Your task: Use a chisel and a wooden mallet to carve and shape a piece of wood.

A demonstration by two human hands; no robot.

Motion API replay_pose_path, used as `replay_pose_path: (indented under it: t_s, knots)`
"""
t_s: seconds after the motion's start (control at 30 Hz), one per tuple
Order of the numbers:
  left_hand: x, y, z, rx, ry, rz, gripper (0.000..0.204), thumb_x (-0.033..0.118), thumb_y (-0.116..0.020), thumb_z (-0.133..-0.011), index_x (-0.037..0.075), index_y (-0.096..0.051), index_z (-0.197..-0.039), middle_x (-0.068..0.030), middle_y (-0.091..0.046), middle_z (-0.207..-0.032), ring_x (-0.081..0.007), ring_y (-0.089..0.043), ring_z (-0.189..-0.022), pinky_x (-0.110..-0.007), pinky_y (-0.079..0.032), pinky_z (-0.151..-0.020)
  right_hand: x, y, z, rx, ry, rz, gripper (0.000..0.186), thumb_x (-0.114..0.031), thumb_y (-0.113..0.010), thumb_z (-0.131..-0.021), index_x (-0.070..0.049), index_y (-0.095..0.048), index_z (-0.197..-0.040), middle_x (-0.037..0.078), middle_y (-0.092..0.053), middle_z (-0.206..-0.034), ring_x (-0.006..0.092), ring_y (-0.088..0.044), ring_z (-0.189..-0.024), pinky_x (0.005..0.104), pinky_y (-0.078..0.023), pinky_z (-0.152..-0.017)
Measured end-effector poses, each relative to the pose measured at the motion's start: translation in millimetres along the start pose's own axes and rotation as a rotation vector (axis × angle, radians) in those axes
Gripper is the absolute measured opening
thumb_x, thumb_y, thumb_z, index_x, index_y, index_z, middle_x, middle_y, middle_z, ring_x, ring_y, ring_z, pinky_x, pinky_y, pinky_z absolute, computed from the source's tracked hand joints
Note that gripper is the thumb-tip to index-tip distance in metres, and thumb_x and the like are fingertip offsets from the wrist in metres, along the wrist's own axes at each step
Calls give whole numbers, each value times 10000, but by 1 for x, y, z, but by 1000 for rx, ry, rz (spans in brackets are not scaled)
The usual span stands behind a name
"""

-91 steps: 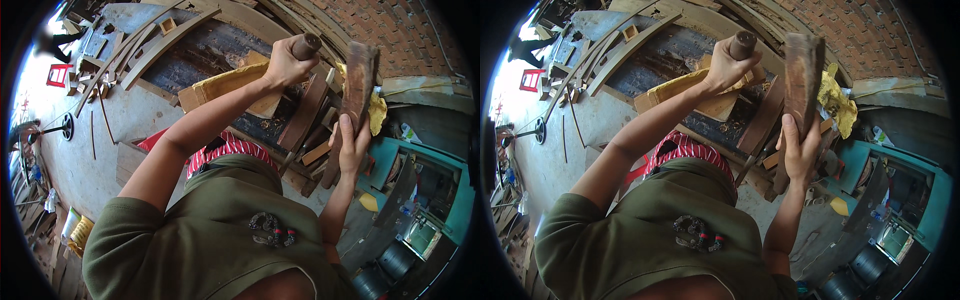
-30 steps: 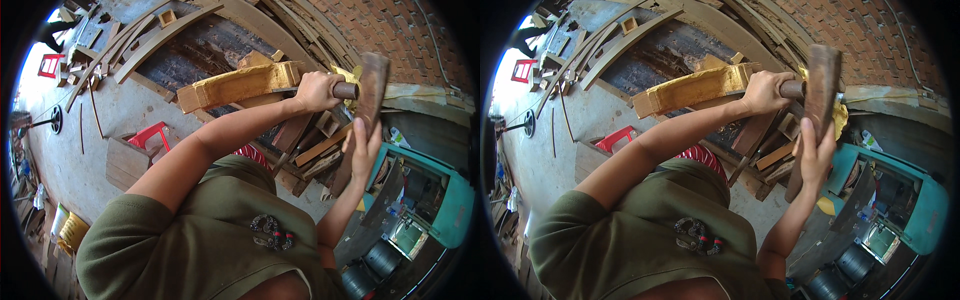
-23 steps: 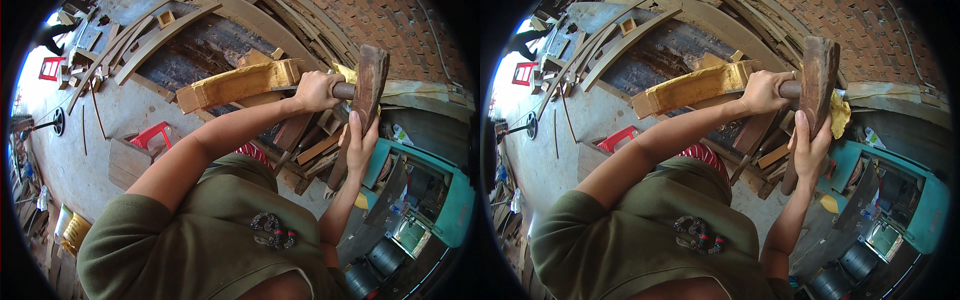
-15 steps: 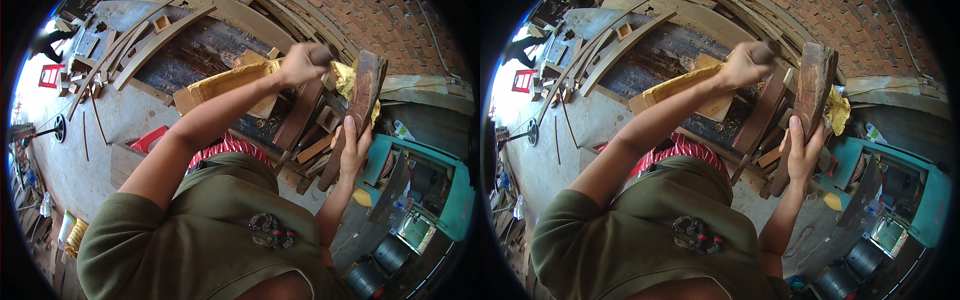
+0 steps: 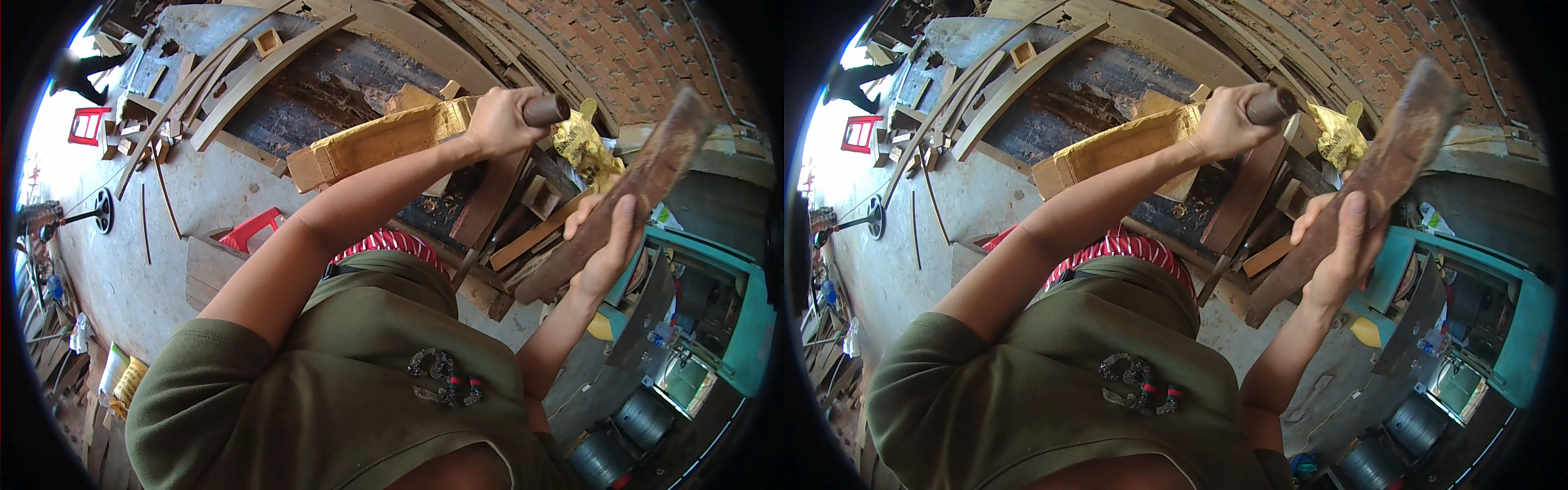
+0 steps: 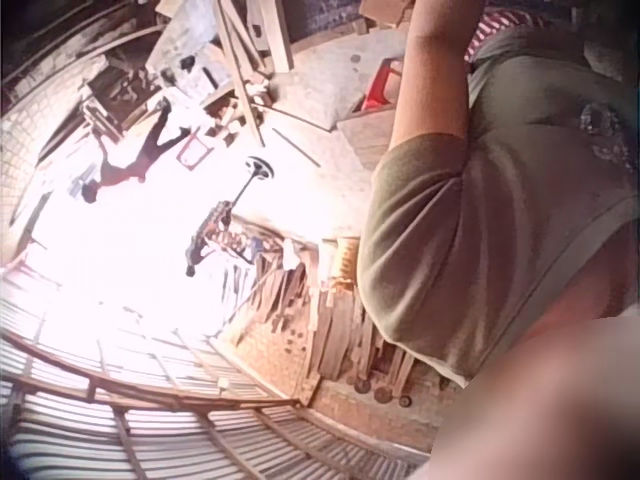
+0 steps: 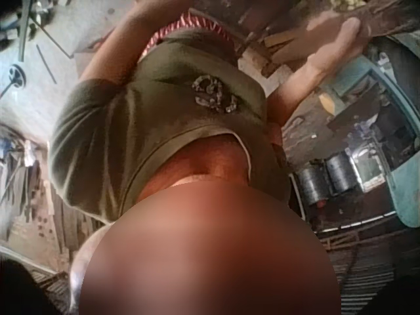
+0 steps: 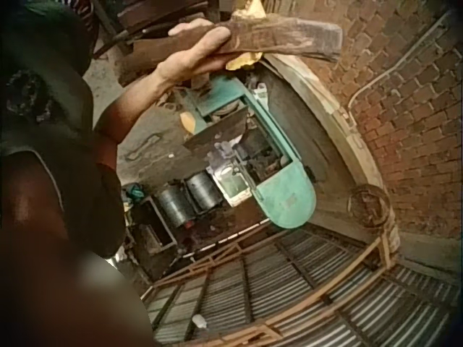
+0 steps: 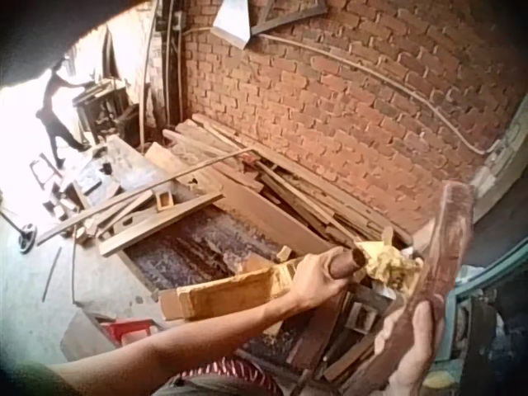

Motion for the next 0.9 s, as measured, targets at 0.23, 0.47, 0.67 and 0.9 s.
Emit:
replay_pose_path:
  t_s: [0.23,0.47,0.67,0.9]
  knots:
    - [4,-18,10,-8,-38,-143,316,272,-742,-649,132,-696,-929,-156,-688,-789,-385,-666,-786,-468,-539,-723,23,15,-24,-181,-106,431,354,-302,-599,-989,-14,-529,-1182,22,-539,-719,95,-490,-499,244,-432,-461]
    - [3,-21,12,-46,-57,-115,322,269,-744,-645,137,-697,-935,-160,-680,-780,-385,-664,-783,-471,-533,-714,14,11,-21,-153,60,341,306,-284,-571,-1002,-21,-532,-1154,24,-540,-716,96,-510,-522,238,-426,-473]
    - [-9,-9,3,-40,20,41,282,233,-758,-689,136,-697,-946,-138,-701,-798,-320,-703,-739,-401,-553,-710,30,11,-2,-187,-179,325,338,-320,-599,-988,-23,-530,-1135,19,-537,-694,93,-505,-496,242,-424,-452]
    - [-37,64,-33,299,156,284,181,120,-714,-750,35,-569,-683,20,-567,-613,-63,-517,-568,-264,-440,-527,58,22,18,-118,-191,288,327,-300,-585,-998,-35,-510,-1174,22,-525,-686,100,-510,-489,254,-451,-439]
Point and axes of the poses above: each hand's wrist, its own z-axis away from the middle knuckle, its own y-axis out of the back of the hand, x = y × z, the point moved 2 cm from there along -z, towards the middle knuckle
